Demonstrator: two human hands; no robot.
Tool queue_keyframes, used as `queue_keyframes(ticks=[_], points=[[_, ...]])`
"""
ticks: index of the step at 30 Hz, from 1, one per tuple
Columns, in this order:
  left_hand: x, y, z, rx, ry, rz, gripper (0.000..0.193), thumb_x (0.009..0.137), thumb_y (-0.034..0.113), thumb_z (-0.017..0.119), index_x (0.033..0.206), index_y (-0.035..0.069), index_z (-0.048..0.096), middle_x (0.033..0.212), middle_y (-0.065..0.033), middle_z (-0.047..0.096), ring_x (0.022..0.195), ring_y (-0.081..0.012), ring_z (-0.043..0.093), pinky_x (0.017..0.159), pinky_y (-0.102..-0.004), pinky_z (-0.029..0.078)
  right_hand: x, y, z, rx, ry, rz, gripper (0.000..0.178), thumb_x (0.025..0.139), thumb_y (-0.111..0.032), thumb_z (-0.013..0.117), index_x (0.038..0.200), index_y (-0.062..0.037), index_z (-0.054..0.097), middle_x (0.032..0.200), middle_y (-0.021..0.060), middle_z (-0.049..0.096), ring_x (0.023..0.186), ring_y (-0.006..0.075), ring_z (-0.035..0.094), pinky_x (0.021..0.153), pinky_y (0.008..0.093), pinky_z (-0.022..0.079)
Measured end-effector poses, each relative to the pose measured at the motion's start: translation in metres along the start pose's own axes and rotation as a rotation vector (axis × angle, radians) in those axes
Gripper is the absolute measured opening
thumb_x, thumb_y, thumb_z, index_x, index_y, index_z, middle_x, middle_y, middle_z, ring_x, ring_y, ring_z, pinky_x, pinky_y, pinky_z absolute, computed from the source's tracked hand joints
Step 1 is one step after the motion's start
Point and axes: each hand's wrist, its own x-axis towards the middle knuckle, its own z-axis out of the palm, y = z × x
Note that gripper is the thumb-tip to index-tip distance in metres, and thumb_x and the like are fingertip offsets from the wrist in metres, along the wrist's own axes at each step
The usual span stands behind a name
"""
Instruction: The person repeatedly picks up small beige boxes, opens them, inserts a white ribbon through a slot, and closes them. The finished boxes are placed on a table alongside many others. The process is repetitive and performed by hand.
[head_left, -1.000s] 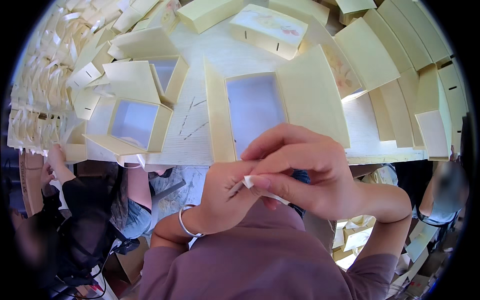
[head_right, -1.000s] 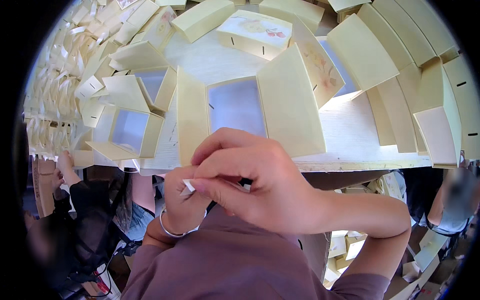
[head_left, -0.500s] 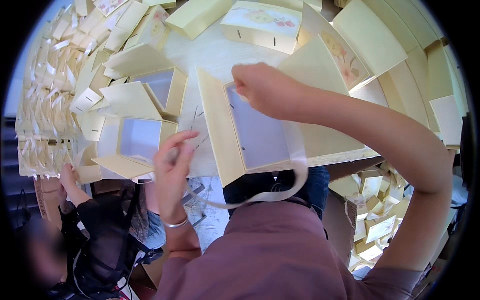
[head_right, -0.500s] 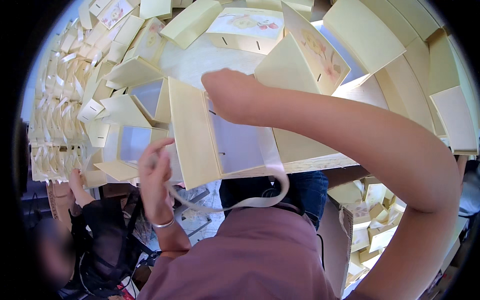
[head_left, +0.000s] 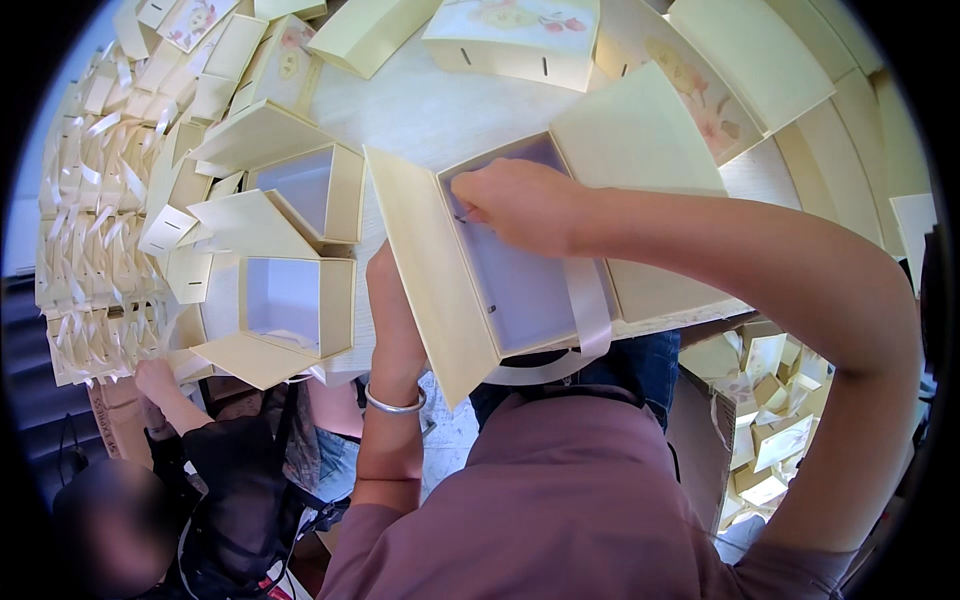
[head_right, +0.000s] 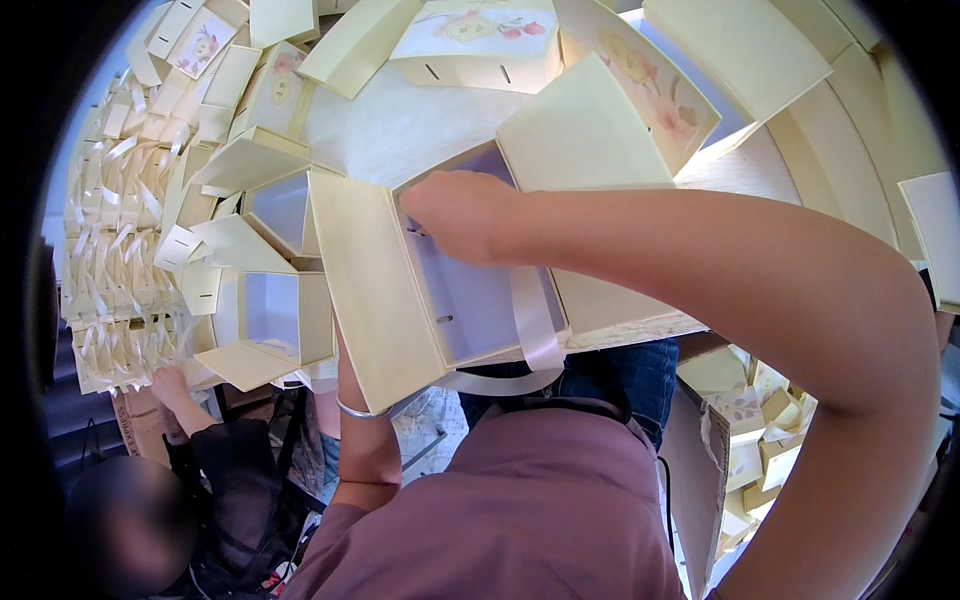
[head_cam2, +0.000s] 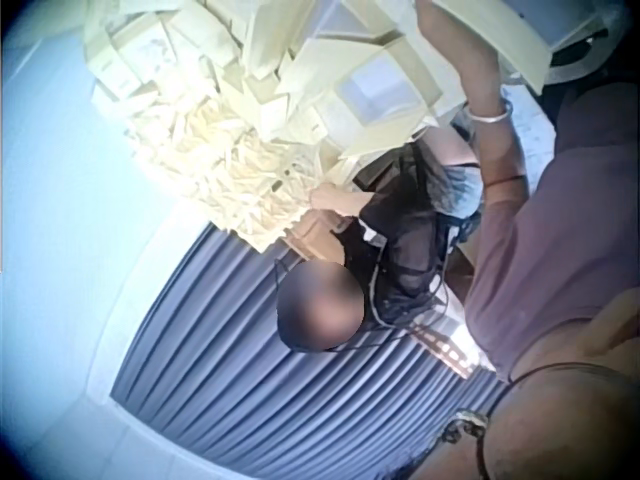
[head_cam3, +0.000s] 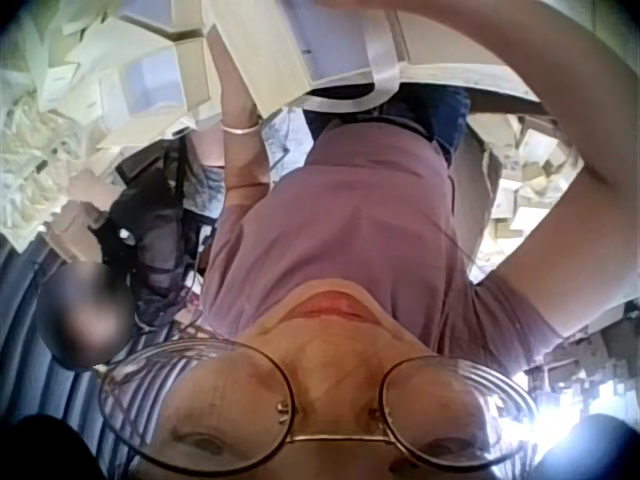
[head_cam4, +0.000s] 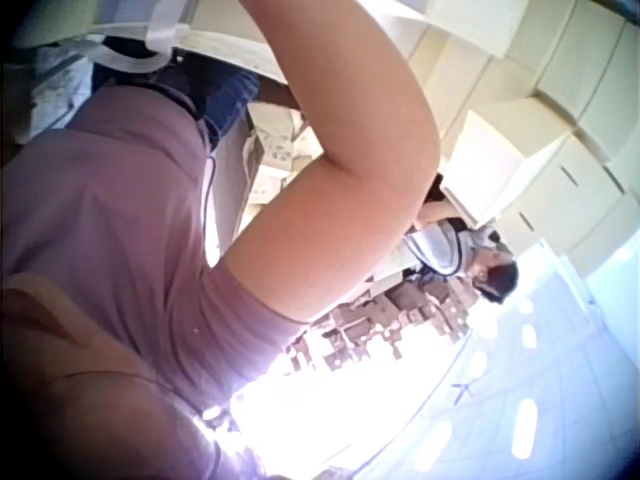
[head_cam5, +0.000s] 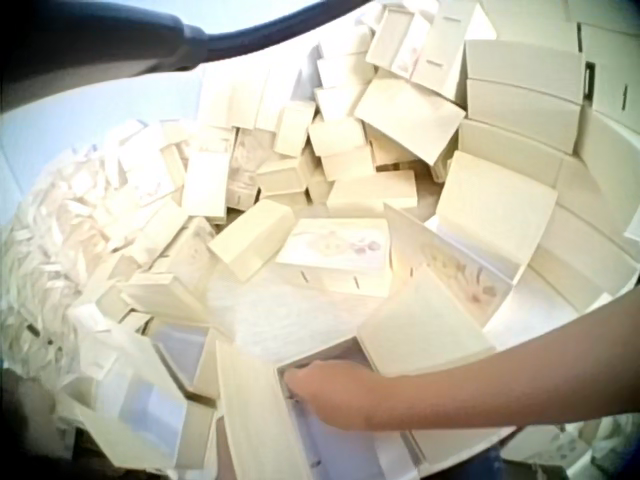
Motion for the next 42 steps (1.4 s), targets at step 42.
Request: queue_keyframes(ticks=[42], points=[[-0.092,-0.011,-0.089,0.154,0.742,-0.189,0.008,0.086,0.005,0.045,0.092,0.000,0.044,0.073,-0.0038,0.048,0.056,-0.0068,0.044,0.048,-0.0195,0.036,-0.010,0.001,-0.047,-0.591,0.025,0.154,0.056,0.075,-0.010,0.059,0.125,-0.0059,0.033,0.091,0.0170,0.056,0.082,0.0255,0.058,0.069,0.0349,0.047]])
